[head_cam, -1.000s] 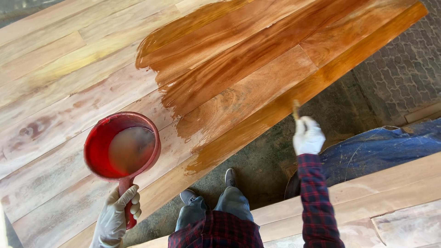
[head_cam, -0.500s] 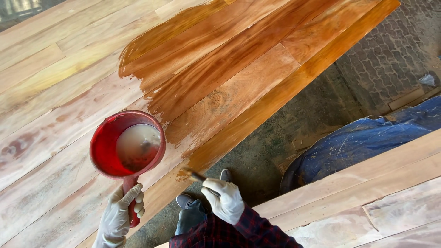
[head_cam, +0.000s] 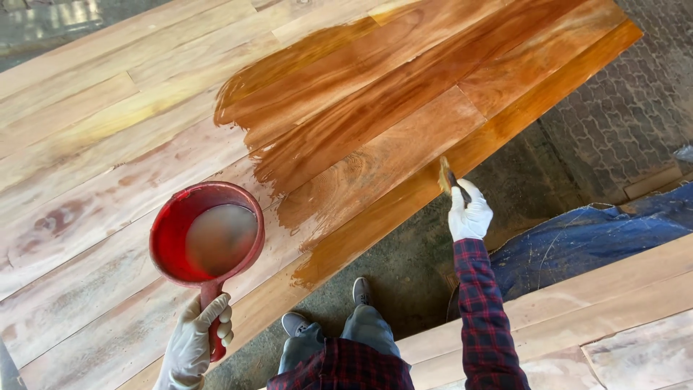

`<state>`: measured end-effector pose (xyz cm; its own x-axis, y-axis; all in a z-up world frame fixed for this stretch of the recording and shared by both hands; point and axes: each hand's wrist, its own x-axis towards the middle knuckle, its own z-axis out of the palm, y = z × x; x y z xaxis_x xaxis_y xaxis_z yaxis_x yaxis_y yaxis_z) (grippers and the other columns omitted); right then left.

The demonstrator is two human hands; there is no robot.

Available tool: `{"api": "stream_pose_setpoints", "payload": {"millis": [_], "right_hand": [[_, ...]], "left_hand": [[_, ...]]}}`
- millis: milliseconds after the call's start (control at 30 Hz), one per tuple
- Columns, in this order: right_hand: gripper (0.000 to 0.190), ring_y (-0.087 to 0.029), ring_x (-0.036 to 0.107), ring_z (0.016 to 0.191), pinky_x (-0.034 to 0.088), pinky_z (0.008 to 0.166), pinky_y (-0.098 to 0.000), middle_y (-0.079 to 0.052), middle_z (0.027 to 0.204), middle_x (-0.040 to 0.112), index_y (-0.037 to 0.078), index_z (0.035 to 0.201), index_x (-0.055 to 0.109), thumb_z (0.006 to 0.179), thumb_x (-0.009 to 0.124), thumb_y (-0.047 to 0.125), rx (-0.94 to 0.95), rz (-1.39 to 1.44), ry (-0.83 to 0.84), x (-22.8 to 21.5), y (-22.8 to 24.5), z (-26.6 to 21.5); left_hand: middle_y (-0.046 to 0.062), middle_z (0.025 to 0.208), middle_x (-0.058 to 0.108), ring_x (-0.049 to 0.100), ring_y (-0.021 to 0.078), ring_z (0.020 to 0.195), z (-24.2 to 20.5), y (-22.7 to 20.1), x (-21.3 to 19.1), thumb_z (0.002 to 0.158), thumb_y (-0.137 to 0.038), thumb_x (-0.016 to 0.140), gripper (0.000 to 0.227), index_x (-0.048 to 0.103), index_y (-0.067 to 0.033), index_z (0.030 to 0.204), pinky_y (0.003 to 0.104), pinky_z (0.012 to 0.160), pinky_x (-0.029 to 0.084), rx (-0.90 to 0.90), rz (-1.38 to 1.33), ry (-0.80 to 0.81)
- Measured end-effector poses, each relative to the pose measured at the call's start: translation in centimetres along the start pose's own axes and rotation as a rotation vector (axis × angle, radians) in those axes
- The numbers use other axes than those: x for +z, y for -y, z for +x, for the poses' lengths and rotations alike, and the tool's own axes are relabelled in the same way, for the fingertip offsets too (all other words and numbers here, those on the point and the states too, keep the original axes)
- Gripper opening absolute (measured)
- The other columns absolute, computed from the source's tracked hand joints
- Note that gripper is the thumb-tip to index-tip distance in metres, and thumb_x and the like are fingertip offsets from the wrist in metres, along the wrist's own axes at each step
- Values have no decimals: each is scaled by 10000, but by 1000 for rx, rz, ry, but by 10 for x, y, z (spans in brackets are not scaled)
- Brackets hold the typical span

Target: The person holds a red container of wood stain in one hand and a brush in the other, brushing the stain across the surface of a large wooden panel, dipping the brush back into the container and working the liquid over untreated sections of the board.

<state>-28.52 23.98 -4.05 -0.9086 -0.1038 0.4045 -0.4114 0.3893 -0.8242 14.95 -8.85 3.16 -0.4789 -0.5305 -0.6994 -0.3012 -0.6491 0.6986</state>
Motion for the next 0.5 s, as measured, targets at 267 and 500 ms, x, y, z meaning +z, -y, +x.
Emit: {"api": "stream_pose_setpoints", "payload": {"millis": [267,500], "right_hand": [[452,-356,649,895,566,646,-461,-207,1125,582,120,1210,586,759,615,134,-595,-896,655,77,34,-146],[209,-231,782,895,636,741,-314,-148,1085,769,77,1192,692,998,721,151,-205,240,574,76,140,-174]], "left_hand": [[54,722,544,461,149,537,12,5,-5,924,-191,685,270,601,7,1087,327,485,403,-26,-58,13],[61,711,544,459,167,520,23,4,2,926,-186,666,271,602,19,1092,347,458,400,-44,-67,33]]}}
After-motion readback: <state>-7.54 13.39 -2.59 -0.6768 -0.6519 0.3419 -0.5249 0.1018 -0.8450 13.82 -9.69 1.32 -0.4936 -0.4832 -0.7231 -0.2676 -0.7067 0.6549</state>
